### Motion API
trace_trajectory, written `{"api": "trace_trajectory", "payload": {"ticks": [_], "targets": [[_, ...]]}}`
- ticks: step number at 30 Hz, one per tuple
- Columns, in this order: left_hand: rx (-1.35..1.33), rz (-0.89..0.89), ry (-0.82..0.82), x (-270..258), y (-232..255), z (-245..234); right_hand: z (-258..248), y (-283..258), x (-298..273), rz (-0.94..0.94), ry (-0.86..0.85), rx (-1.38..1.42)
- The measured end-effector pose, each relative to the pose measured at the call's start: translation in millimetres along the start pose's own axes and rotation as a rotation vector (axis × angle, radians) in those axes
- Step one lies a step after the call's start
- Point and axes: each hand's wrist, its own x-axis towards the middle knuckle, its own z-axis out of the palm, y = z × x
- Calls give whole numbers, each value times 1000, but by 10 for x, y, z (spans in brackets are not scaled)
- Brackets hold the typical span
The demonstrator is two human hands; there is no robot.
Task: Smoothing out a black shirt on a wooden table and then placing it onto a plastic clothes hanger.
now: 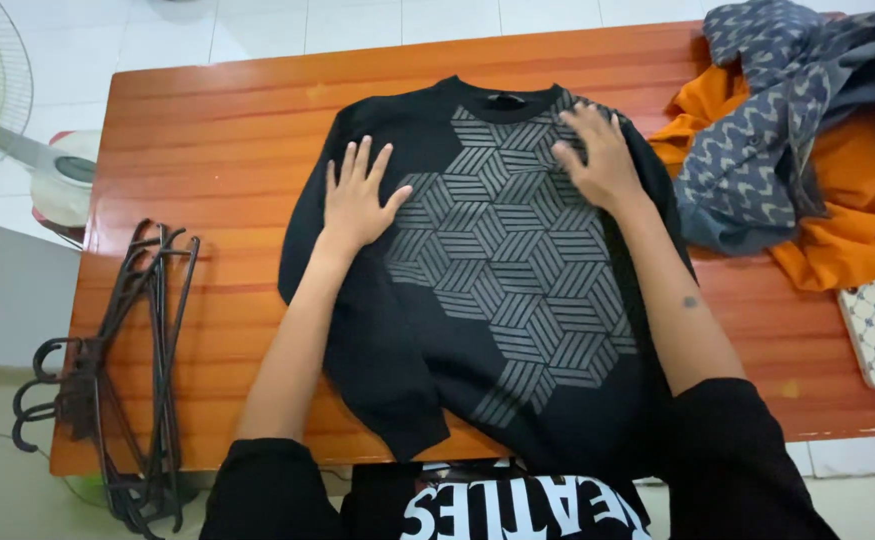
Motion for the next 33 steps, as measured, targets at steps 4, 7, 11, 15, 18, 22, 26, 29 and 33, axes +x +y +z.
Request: {"api": "trace_trajectory", "payload": {"ticks": [4,7,11,15,18,22,26,29,33], "targets": [[12,-11,12,-315,15,-248,56,82,-4,55,197,262],[4,-9,-5,-552,104,-390,65,-52,-173,45,157,211],[8,-40,-46,-813,243,-500,15,-275,-434,-92,61,-25],[4,-63,-78,-1059,372,-593,-55,-435,-722,-95,0,-132],[15,-68,-101,-1261,488,-717,-125,-568,-966,-100,-38,-197],[-12,-60,-112,-1413,601,-888,-165,-714,-1151,-76,-59,-205],[-9,-213,-431,-1249,638,-1111,-128,-743,-1169,-44,-83,-195],[-12,-212,-487,-1009,646,-1051,-121,-757,-1147,-17,-52,-183],[-54,-29,-201,-737,671,-552,-119,-785,-1081,-17,-53,-261]]}}
